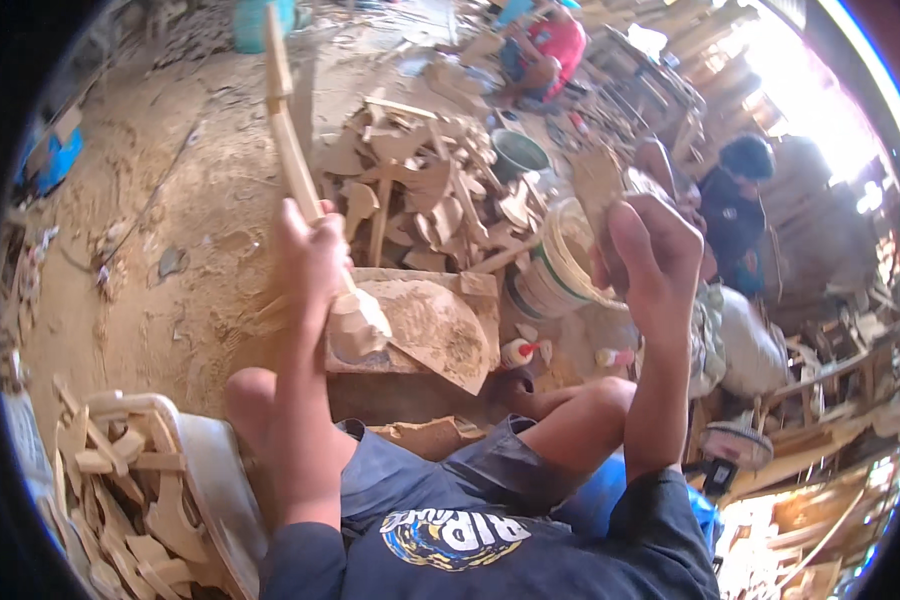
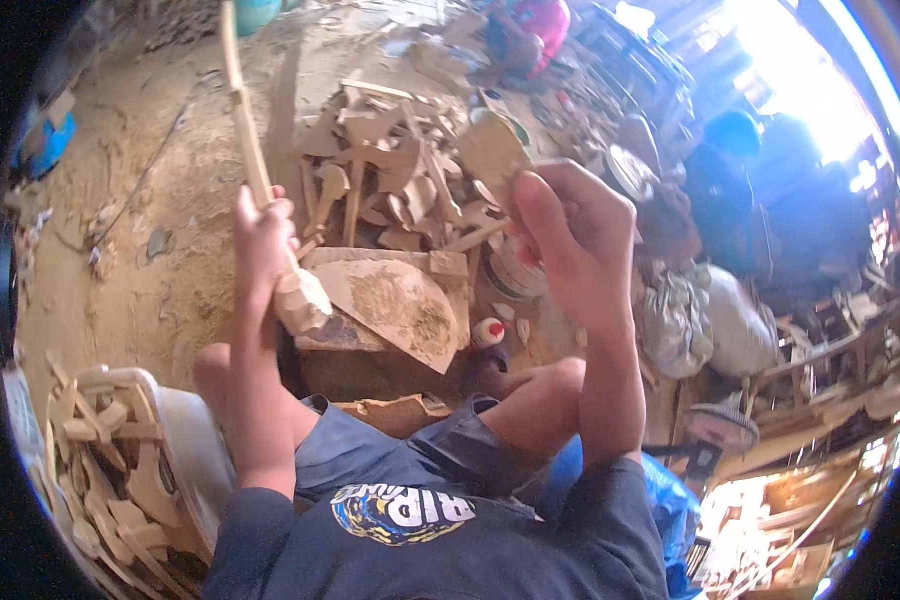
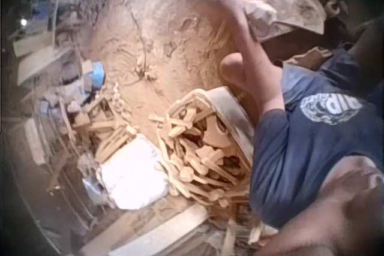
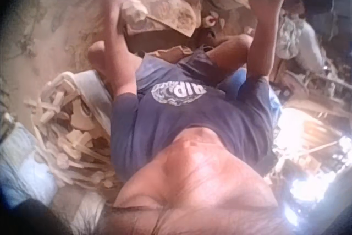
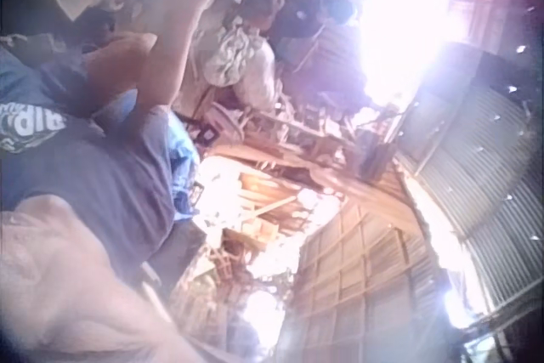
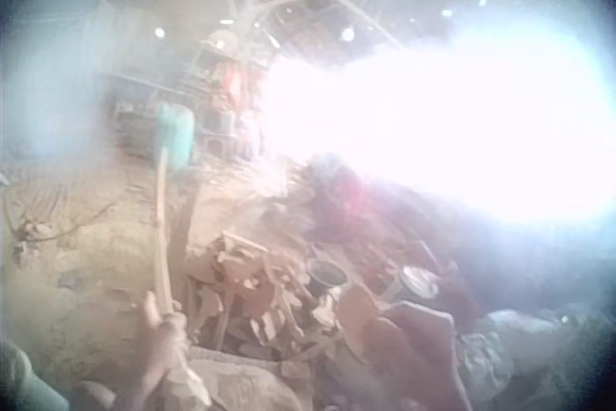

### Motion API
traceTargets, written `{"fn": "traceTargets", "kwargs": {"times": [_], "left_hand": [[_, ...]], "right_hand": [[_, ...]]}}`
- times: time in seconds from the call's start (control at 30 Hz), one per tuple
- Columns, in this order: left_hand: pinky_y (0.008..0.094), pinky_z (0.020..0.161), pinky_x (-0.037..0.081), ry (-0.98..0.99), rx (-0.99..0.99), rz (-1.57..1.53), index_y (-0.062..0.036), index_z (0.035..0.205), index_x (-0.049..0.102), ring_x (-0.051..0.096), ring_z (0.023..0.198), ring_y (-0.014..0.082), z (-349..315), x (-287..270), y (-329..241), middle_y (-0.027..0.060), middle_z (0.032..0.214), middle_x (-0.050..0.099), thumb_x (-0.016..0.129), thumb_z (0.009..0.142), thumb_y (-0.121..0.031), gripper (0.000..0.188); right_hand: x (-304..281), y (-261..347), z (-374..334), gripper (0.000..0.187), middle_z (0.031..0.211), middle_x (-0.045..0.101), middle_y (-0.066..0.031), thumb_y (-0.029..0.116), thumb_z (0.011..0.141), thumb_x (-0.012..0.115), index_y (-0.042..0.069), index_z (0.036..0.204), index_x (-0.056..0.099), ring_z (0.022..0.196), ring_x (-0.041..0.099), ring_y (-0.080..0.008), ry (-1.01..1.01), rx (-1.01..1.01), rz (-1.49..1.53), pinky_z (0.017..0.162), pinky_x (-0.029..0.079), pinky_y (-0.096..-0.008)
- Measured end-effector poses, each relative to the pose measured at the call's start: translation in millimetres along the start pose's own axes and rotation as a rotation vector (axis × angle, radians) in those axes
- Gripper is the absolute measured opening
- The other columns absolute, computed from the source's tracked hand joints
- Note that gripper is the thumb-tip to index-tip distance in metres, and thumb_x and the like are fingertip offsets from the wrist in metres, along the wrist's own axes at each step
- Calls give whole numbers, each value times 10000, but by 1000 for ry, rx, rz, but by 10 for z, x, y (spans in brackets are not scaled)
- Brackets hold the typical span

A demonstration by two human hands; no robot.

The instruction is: The person carves and fits together wooden axe components by hand and using a tool. They carve detail into the axe head, test the fit of the wooden handle into the head, and apply adhesive to the joint.

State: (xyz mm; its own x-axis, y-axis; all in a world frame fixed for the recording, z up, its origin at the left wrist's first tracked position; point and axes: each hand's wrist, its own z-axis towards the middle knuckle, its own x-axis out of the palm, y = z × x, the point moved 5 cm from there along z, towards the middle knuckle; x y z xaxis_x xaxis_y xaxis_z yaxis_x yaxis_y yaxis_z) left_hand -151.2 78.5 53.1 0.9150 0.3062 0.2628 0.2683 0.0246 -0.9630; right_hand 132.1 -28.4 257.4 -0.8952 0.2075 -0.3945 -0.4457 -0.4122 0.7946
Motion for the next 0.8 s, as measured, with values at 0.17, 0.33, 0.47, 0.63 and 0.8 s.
{"fn": "traceTargets", "kwargs": {"times": [0.17, 0.33, 0.47, 0.63, 0.8], "left_hand": [[269, 445, 435, 45, -20, -4, -9, 1183, 511, 463, 506, 74, -67, 82, -66, 25, 809, 536, 580, 988, -32, 208], [265, 472, 445, 49, -15, 70, 0, 1157, 531, 461, 522, 72, -85, 171, -89, 13, 777, 523, 607, 986, -61, 197], [249, 480, 434, 46, -33, 71, -24, 1122, 544, 456, 528, 64, -72, 244, -55, -3, 756, 514, 614, 983, -66, 161], [207, 464, 393, 102, -110, -6, -87, 1109, 532, 430, 579, 19, -93, 265, 81, -52, 823, 500, 663, 950, -56, 208], [277, 442, 442, 160, -184, -23, -79, 1071, 506, 498, 547, 76, -145, 391, 291, 9, 798, 546, 646, 943, -49, 192]], "right_hand": [[-161, -251, 22, 297, 749, 676, -25, 268, 1106, 679, -18, 1057, 741, 570, 579, -60, -29, 125, 2, 523, 459, -238], [-259, -720, -6, 255, 782, 686, -11, 237, 1095, 697, -12, 1068, 751, 618, 591, -50, 52, 187, -23, 543, 468, -233], [-339, -868, -43, 260, 780, 682, 0, 235, 1089, 711, -21, 1073, 752, 630, 587, -39, 85, 172, -161, 555, 472, -228], [-163, -812, -124, 257, 744, 666, -11, 242, 1068, 725, -14, 1056, 745, 678, 560, -48, 199, 238, -91, 603, 461, -269], [111, -1164, -313, 212, 738, 664, 10, 172, 1089, 667, -22, 1016, 714, 633, 584, -37, 492, 172, -50, 560, 464, -236]]}}
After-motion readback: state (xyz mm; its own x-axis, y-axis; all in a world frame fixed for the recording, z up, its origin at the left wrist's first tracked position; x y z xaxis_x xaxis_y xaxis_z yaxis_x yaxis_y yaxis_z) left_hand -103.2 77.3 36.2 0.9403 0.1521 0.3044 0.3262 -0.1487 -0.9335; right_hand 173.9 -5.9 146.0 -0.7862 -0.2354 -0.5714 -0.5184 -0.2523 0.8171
